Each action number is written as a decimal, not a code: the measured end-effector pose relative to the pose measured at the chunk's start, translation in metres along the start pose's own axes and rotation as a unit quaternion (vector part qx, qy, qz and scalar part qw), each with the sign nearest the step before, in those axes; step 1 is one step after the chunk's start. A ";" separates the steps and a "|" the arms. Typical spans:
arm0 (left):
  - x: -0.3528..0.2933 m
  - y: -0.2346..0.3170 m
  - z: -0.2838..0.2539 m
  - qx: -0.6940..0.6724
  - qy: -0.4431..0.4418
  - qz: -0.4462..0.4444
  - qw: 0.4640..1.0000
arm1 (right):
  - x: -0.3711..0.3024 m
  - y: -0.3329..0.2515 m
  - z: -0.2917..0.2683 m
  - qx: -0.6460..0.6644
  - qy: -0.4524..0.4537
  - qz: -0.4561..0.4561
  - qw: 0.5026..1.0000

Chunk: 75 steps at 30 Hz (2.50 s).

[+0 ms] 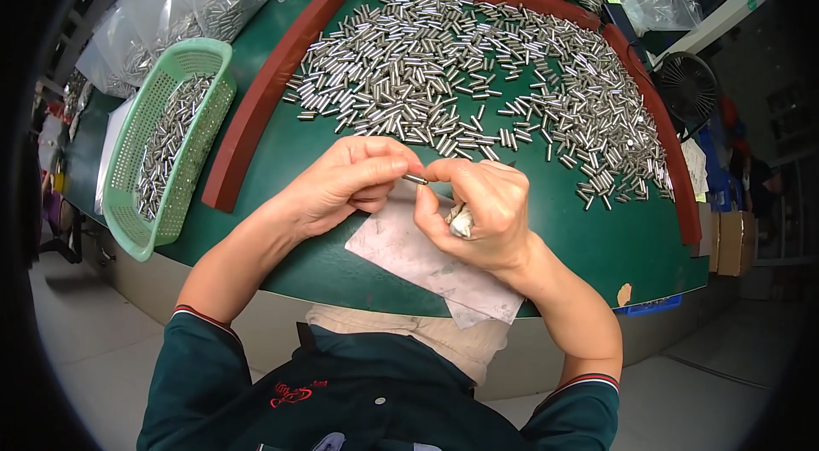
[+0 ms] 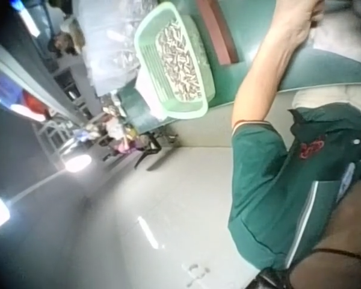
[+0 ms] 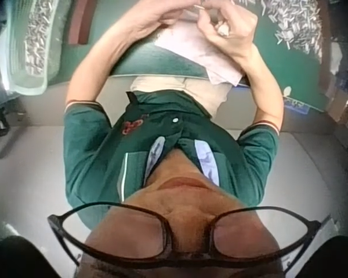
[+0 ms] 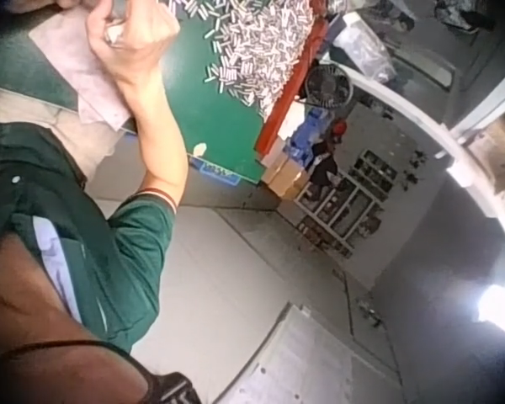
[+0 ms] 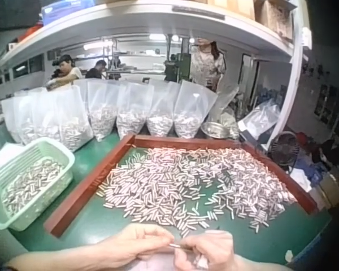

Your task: Inspecting and deburring small metal cylindrical components at a factory workbench using a handheld tool.

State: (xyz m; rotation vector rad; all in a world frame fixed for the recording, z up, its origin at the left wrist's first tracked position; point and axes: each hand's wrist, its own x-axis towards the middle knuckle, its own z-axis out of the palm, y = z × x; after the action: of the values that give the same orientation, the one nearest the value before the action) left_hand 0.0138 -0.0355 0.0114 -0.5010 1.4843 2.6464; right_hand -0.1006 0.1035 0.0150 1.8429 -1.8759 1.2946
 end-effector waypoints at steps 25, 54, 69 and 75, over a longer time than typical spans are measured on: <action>0.001 -0.006 -0.006 0.062 -0.024 0.024 0.998 | -0.001 0.003 0.002 0.001 -0.006 0.002 1.000; -0.001 0.002 -0.013 0.043 -0.006 0.026 0.999 | -0.001 0.002 0.001 0.010 -0.015 0.011 1.000; 0.000 -0.002 -0.013 0.093 0.017 0.027 0.995 | -0.003 0.001 0.000 0.011 -0.017 0.016 1.000; -0.001 0.003 -0.014 0.092 0.021 0.038 0.995 | -0.002 0.001 0.001 0.011 -0.022 0.020 1.000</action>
State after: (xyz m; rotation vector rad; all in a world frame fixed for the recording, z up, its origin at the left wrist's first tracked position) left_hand 0.0173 -0.0489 0.0074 -0.4976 1.7724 2.5333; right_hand -0.1005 0.1045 0.0128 1.8681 -1.9371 1.3023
